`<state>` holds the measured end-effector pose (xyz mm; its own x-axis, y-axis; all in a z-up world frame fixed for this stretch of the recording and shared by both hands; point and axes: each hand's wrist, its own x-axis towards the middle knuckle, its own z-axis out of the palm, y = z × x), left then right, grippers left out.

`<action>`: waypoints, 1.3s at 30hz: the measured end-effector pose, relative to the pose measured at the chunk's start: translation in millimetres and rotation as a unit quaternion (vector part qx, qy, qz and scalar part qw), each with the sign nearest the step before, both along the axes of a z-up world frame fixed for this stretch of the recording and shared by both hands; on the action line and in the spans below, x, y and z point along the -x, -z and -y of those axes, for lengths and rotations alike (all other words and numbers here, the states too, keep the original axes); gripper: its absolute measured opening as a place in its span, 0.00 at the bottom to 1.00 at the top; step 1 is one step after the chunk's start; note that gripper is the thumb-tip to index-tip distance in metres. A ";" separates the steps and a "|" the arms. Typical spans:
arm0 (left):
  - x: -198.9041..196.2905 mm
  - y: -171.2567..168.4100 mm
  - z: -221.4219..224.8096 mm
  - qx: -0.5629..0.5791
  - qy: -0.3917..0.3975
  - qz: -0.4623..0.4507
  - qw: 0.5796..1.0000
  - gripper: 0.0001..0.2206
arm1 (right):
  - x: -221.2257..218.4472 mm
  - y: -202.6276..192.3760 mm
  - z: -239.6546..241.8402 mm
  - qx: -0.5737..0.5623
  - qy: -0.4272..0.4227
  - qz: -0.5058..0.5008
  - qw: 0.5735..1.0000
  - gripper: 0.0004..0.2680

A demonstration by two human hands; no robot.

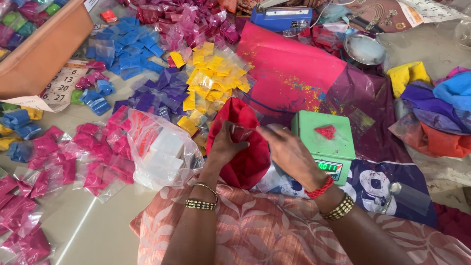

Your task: The person weighs colorful powder on a digital scale and fills small plastic bags with it.

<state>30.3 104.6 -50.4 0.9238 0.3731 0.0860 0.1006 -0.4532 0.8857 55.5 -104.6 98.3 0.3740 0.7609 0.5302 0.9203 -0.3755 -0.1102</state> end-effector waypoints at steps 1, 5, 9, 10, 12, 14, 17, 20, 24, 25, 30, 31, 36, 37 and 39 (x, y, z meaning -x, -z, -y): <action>0.6 0.4 -3.2 0.000 -0.002 0.000 1.000 0.33 | -3.3 2.5 3.3 0.000 -0.002 0.000 1.000 0.15; 4.7 -10.0 -8.6 0.159 -0.010 0.052 0.986 0.30 | -21.7 30.0 22.9 -0.181 0.082 -0.208 0.958 0.12; 15.4 -49.0 -0.6 0.516 0.035 0.112 0.849 0.25 | -41.5 121.3 42.6 -0.200 0.158 -0.414 0.874 0.12; 15.9 -45.3 1.1 0.515 0.037 0.110 0.849 0.25 | -35.4 131.0 41.0 -0.202 0.160 -0.414 0.873 0.12; 15.8 -37.8 6.8 0.521 0.129 0.041 0.843 0.22 | -24.0 149.9 39.9 -0.101 0.154 -0.389 0.902 0.12; 17.8 -34.6 8.3 0.454 0.102 0.023 0.885 0.22 | -13.7 129.8 34.8 -0.096 0.139 -0.342 0.925 0.11; 19.6 -30.3 26.6 0.334 0.121 0.048 0.934 0.24 | 3.9 57.2 31.7 -0.118 0.096 -0.294 0.944 0.10; 23.6 -38.8 59.3 0.229 0.159 0.037 0.960 0.26 | 14.3 22.8 45.1 -0.141 0.049 -0.277 0.949 0.12; 21.9 -22.3 93.6 0.200 0.219 0.052 0.954 0.26 | 11.9 16.7 70.3 -0.081 0.038 -0.283 0.955 0.13; 26.9 -35.8 102.8 0.200 0.222 0.051 0.953 0.26 | 11.3 16.9 78.6 -0.082 0.041 -0.283 0.955 0.13; 32.8 -79.1 145.1 0.214 0.256 -0.072 0.940 0.28 | 2.2 24.6 124.4 -0.064 0.084 -0.454 0.885 0.08; 25.7 -75.1 149.8 0.212 0.259 -0.074 0.939 0.28 | -1.3 19.4 134.3 -0.067 0.086 -0.454 0.884 0.08; -22.7 -58.1 175.2 0.057 0.291 0.071 0.952 0.32 | -30.0 -8.6 193.8 -0.127 0.170 -0.322 0.923 0.04; -30.8 -63.9 189.1 0.058 0.297 0.067 0.951 0.32 | -38.0 -8.3 206.3 -0.129 0.176 -0.325 0.920 0.04; -47.7 -75.9 215.3 -0.077 0.132 0.074 0.985 0.26 | -54.8 -8.3 229.3 -0.173 0.226 -0.202 0.937 0.04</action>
